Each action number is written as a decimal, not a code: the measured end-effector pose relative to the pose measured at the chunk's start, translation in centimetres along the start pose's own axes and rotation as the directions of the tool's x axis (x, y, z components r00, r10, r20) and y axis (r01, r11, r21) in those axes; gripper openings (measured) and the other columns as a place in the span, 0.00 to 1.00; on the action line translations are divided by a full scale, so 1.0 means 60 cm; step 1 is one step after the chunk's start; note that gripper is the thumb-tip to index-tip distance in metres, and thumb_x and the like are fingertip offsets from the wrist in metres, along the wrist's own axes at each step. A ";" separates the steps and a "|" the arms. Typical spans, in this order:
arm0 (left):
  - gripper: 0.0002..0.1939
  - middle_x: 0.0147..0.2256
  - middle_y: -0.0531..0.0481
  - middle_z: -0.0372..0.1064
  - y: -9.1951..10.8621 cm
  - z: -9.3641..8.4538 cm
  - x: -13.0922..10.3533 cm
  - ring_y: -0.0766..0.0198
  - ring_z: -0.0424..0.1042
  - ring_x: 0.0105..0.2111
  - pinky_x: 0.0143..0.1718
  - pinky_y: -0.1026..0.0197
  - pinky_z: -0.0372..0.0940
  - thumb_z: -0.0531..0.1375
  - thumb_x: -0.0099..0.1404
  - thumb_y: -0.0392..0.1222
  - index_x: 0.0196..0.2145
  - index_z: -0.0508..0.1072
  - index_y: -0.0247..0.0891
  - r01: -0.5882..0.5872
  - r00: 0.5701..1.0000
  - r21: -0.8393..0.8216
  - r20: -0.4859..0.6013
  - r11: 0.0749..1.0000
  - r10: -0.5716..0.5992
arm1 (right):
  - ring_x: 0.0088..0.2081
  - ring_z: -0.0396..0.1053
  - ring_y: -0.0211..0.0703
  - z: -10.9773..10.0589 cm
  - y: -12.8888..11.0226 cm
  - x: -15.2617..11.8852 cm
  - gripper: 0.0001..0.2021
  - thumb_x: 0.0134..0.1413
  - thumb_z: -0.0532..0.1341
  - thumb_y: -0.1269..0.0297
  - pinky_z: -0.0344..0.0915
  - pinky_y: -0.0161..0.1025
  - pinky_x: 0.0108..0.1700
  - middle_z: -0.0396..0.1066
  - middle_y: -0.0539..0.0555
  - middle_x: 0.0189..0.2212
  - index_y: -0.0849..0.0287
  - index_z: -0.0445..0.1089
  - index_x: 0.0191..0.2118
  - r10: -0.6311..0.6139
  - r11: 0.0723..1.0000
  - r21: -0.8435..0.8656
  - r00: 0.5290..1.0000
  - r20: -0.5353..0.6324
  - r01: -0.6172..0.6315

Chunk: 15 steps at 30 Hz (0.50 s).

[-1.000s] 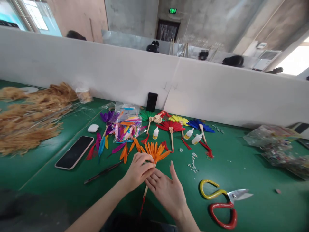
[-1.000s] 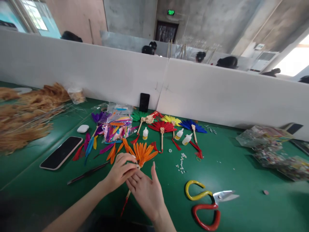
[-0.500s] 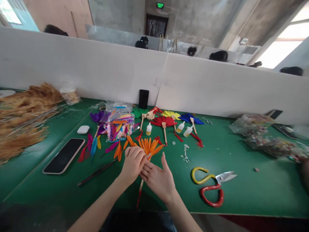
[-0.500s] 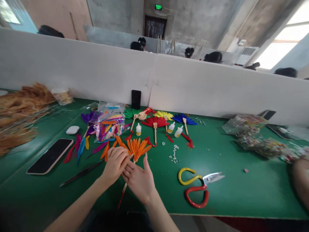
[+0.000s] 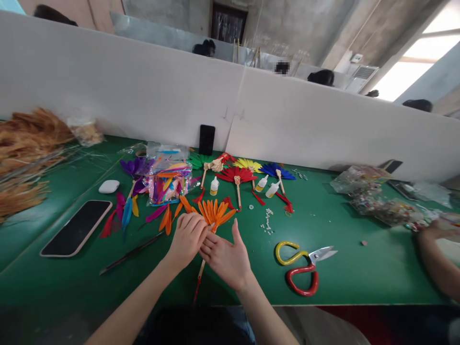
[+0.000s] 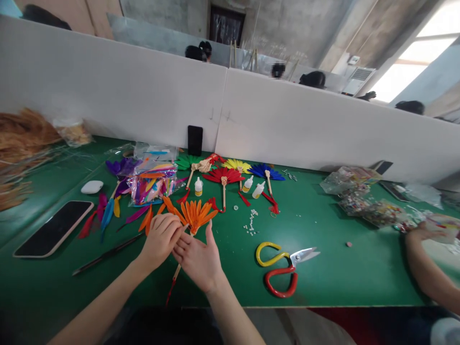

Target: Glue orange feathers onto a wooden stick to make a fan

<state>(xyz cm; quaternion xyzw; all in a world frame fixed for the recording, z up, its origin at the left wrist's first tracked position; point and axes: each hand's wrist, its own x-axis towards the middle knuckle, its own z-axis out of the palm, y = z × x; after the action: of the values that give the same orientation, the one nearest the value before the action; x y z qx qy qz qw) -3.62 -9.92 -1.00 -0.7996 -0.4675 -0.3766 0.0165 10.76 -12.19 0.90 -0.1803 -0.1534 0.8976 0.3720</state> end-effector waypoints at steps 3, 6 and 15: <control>0.12 0.30 0.49 0.67 0.005 0.001 0.011 0.59 0.65 0.37 0.41 0.56 0.59 0.49 0.68 0.38 0.27 0.65 0.39 0.118 0.993 -0.074 0.018 0.990 -0.117 | 0.55 0.61 0.49 0.000 0.005 0.006 0.39 0.48 0.48 0.31 0.49 0.46 0.59 0.70 0.62 0.48 0.64 0.70 0.47 -0.001 0.997 -0.071 1.000 0.006 0.002; 0.12 0.29 0.50 0.66 0.019 -0.003 0.020 0.60 0.64 0.35 0.39 0.58 0.60 0.49 0.69 0.37 0.27 0.63 0.39 0.196 0.979 -0.190 -0.014 0.962 -0.203 | 0.55 0.61 0.49 -0.005 0.014 0.011 0.38 0.47 0.51 0.32 0.48 0.45 0.60 0.71 0.62 0.46 0.64 0.71 0.45 -0.033 0.990 -0.142 0.999 -0.043 0.027; 0.13 0.27 0.48 0.65 0.077 0.004 0.024 0.59 0.62 0.33 0.35 0.56 0.59 0.47 0.68 0.36 0.25 0.63 0.38 0.136 0.990 -0.174 0.047 0.975 -0.130 | 0.58 0.57 0.47 -0.008 0.041 0.013 0.28 0.52 0.54 0.40 0.52 0.47 0.60 0.69 0.55 0.49 0.55 0.68 0.50 -0.198 0.974 -0.141 0.966 -0.168 0.175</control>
<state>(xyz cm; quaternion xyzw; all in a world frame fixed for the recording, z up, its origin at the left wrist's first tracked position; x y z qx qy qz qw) 0.41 -11.37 1.24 -0.7714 -0.4850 -0.4026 -0.0878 8.97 -13.21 -0.72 -0.2686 -0.1914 0.8270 0.4553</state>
